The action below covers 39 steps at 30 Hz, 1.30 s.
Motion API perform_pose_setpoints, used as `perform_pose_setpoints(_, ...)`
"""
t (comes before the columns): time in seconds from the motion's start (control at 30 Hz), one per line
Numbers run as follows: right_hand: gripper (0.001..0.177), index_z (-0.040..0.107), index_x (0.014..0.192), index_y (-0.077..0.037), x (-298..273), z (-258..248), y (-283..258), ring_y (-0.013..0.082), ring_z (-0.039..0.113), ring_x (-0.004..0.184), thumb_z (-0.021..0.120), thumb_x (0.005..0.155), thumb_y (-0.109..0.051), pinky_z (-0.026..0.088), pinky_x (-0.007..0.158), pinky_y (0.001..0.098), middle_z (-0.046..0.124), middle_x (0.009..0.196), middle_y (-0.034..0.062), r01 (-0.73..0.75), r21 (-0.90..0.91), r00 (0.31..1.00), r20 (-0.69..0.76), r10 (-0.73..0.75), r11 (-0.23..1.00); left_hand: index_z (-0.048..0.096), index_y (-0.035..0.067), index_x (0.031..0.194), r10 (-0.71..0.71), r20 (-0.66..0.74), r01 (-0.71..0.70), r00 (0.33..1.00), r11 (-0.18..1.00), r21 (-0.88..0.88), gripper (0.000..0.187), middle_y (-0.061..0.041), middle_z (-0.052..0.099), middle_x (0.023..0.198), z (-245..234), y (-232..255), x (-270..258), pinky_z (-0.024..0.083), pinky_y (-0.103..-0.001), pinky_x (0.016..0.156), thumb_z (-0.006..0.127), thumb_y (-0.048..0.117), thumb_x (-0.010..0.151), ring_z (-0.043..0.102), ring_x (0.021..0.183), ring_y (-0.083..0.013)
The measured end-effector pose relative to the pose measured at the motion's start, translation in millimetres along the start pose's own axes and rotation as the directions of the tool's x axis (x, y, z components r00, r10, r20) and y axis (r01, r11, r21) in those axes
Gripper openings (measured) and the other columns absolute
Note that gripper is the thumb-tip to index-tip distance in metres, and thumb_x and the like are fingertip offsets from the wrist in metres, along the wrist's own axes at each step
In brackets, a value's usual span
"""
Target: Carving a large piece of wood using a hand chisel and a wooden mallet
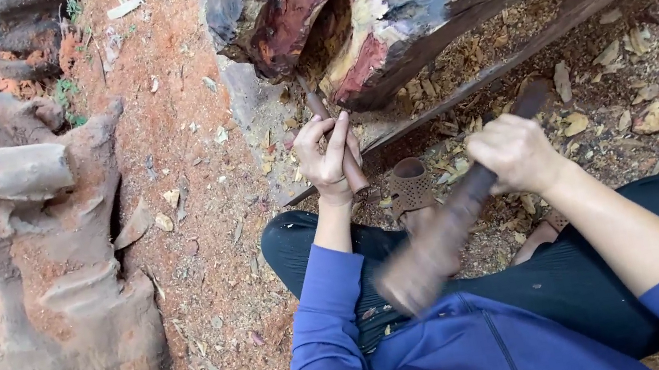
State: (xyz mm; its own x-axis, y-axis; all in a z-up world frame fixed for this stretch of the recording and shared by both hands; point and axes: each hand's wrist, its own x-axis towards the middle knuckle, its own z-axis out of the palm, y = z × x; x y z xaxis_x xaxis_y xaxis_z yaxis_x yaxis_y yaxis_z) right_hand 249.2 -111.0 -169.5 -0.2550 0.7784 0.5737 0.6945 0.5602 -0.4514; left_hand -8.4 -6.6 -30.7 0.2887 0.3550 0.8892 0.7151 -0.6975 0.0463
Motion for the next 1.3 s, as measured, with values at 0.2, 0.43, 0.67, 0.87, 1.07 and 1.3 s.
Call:
perform_pose_setpoints(0.2, 0.016, 0.064, 0.076, -0.020, -25, 26, -12, 0.0225, 0.073, 0.076, 0.064, 0.065, -0.031, 0.055, 0.066, 0.0350, 0.069, 0.069, 0.0001, -0.002, -0.026, 1.000, 0.004, 0.002, 1.000, 0.081, 0.012, 0.101, -0.033, 0.013, 0.034, 0.999, 0.998, -0.059, 0.014, -0.007, 0.066, 0.100, 6, -4, 2, 0.061, -0.039, 0.085, 0.072, 0.013, 0.090, 0.068, 0.097, -0.0289)
perform_pose_setpoints(0.43, 0.031, 0.063, 0.078, -0.014, -20, 24, -10, 0.0296, 0.070, 0.064, 0.070, 0.054, -0.032, 0.054, 0.058, 0.0437, 0.065, 0.063, 0.0082, -0.167, -0.165, 0.985, 0.004, 0.170, 0.972, 0.080, 0.009, 0.101, 0.003, 0.024, 0.000, 1.000, 0.993, -0.115, 0.014, -0.008, 0.067, 0.097, -2, -4, 22, 0.060, -0.041, 0.086, 0.071, 0.014, 0.091, 0.068, 0.094, -0.0295)
perform_pose_setpoints(0.67, 0.030, 0.061, 0.075, -0.017, -8, 21, -20, 0.0267, 0.069, 0.062, 0.071, 0.049, -0.028, 0.053, 0.059, 0.0397, 0.064, 0.060, 0.0050, -0.149, -0.072, 0.988, 0.031, 0.151, 0.986, 0.079, 0.007, 0.100, -0.124, 0.052, 0.131, 0.991, 0.973, -0.190, 0.014, -0.007, 0.067, 0.100, -5, -14, 4, 0.058, -0.039, 0.089, 0.071, 0.011, 0.089, 0.068, 0.099, -0.0290)
perform_pose_setpoints(0.87, 0.028, 0.062, 0.073, -0.018, 2, 17, -28, 0.0232, 0.071, 0.065, 0.071, 0.048, -0.028, 0.053, 0.059, 0.0360, 0.068, 0.065, 0.0018, -0.135, -0.067, 0.990, 0.037, 0.137, 0.989, 0.077, 0.005, 0.106, -0.242, 0.063, 0.250, 0.968, 0.937, -0.243, 0.018, -0.010, 0.065, 0.106, -3, -17, 8, 0.057, -0.040, 0.093, 0.070, 0.009, 0.089, 0.068, 0.106, -0.0300)
perform_pose_setpoints(1.07, 0.021, 0.059, 0.072, -0.021, 17, 5, -41, 0.0214, 0.068, 0.058, 0.069, 0.055, -0.027, 0.053, 0.056, 0.0342, 0.061, 0.056, -0.0034, -0.191, -0.018, 0.981, 0.028, 0.192, 0.981, 0.075, 0.005, 0.109, -0.286, 0.100, 0.302, 0.953, 0.924, -0.234, 0.020, -0.010, 0.063, 0.110, -4, -11, 18, 0.055, -0.043, 0.097, 0.069, 0.012, 0.092, 0.066, 0.111, -0.0299)
perform_pose_setpoints(1.3, 0.026, 0.060, 0.078, -0.011, 22, -17, -48, 0.0348, 0.070, 0.058, 0.069, 0.058, -0.025, 0.052, 0.054, 0.0474, 0.061, 0.053, 0.0106, -0.363, -0.060, 0.922, 0.121, 0.368, 0.930, 0.076, 0.005, 0.110, -0.069, 0.081, 0.081, 0.994, 0.982, -0.169, 0.021, -0.009, 0.067, 0.108, 14, -31, -20, 0.054, -0.039, 0.102, 0.066, 0.002, 0.092, 0.064, 0.110, -0.0279)
